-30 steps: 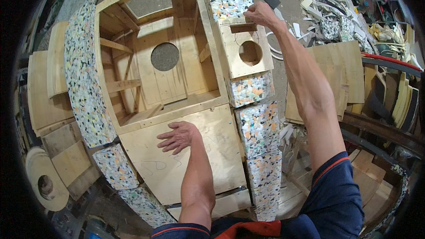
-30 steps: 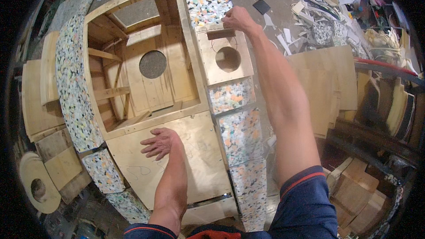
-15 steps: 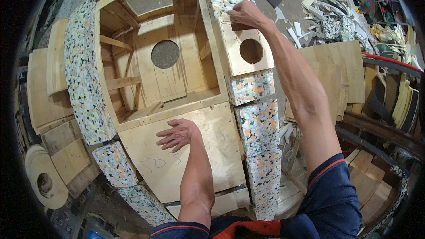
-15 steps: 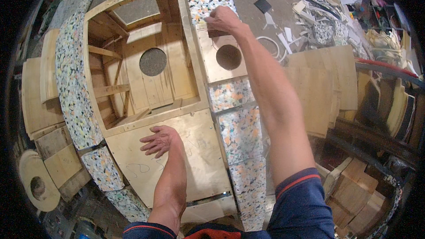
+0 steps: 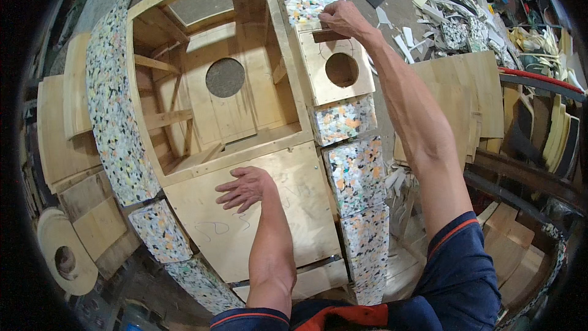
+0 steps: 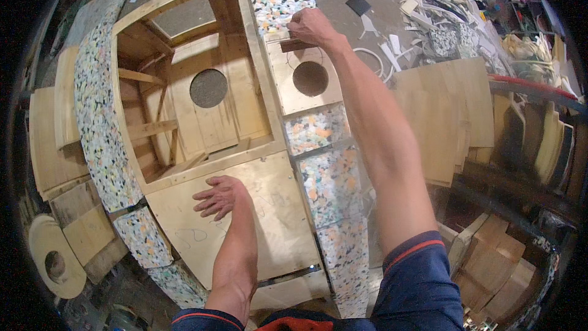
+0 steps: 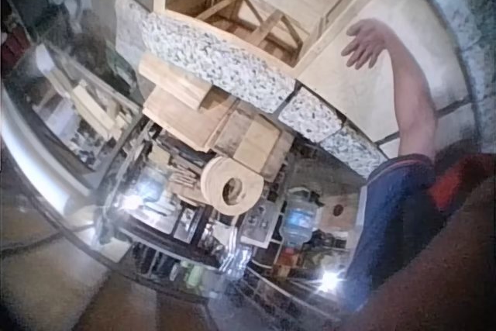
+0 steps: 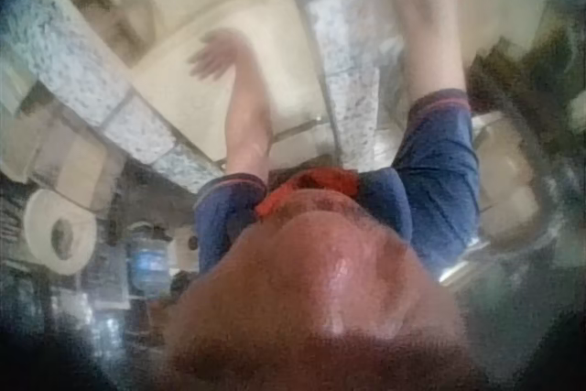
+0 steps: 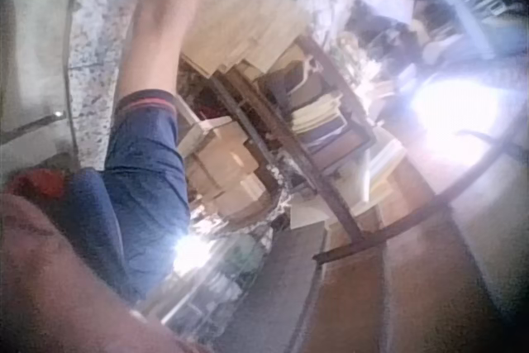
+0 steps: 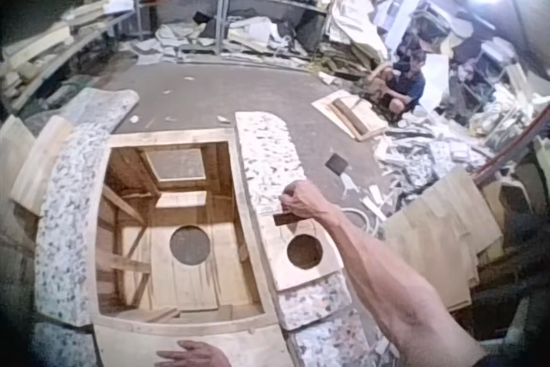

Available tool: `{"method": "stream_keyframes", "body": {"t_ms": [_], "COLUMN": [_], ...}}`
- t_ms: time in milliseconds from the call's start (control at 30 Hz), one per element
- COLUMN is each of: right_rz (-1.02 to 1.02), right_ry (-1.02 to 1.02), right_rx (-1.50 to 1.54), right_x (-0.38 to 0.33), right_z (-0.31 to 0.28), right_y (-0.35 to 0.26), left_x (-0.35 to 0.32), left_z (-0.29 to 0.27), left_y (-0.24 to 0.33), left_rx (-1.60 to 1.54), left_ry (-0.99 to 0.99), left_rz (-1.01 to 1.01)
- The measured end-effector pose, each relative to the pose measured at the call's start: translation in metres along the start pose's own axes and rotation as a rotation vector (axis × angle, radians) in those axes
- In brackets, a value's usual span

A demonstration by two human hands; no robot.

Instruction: The person positions and aligns a wooden panel with circular cutouts onto a larger wooden structure with patterned side panels. They repeatedly adjust the panel's placement and press along its edges to check fit, without using any visible tools.

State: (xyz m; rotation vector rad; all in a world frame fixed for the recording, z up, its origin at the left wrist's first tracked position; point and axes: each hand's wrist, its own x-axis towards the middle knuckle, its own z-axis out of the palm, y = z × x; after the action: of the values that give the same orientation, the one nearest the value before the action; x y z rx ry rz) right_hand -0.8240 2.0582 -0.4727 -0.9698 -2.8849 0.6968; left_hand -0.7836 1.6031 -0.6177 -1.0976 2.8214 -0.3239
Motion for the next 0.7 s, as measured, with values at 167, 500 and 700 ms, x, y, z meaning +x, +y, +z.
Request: {"method": "stream_keyframes", "body": {"t_ms": [167,500,700], "right_rz": [-0.034,0.496,0.343], "right_ry": [0.038,0.391,0.585], "right_rx": [0.034,0.002,-0.141], "right_x": [-0.016,-0.159,-0.174], "right_z": [-0.003,0.056,0.078], "right_y": [0.001,-0.041,-0.052], "left_x": [0.002,0.007,0.007], "left_z": [0.009,0.044,0.031], "left_y": [-0.001,-0.010,-0.006], "left_rx": [-0.035,-0.092,-0.036], "left_ry": [0.047,0.138,0.051], "left_rz": [-0.003,0.013,-0.019]}}
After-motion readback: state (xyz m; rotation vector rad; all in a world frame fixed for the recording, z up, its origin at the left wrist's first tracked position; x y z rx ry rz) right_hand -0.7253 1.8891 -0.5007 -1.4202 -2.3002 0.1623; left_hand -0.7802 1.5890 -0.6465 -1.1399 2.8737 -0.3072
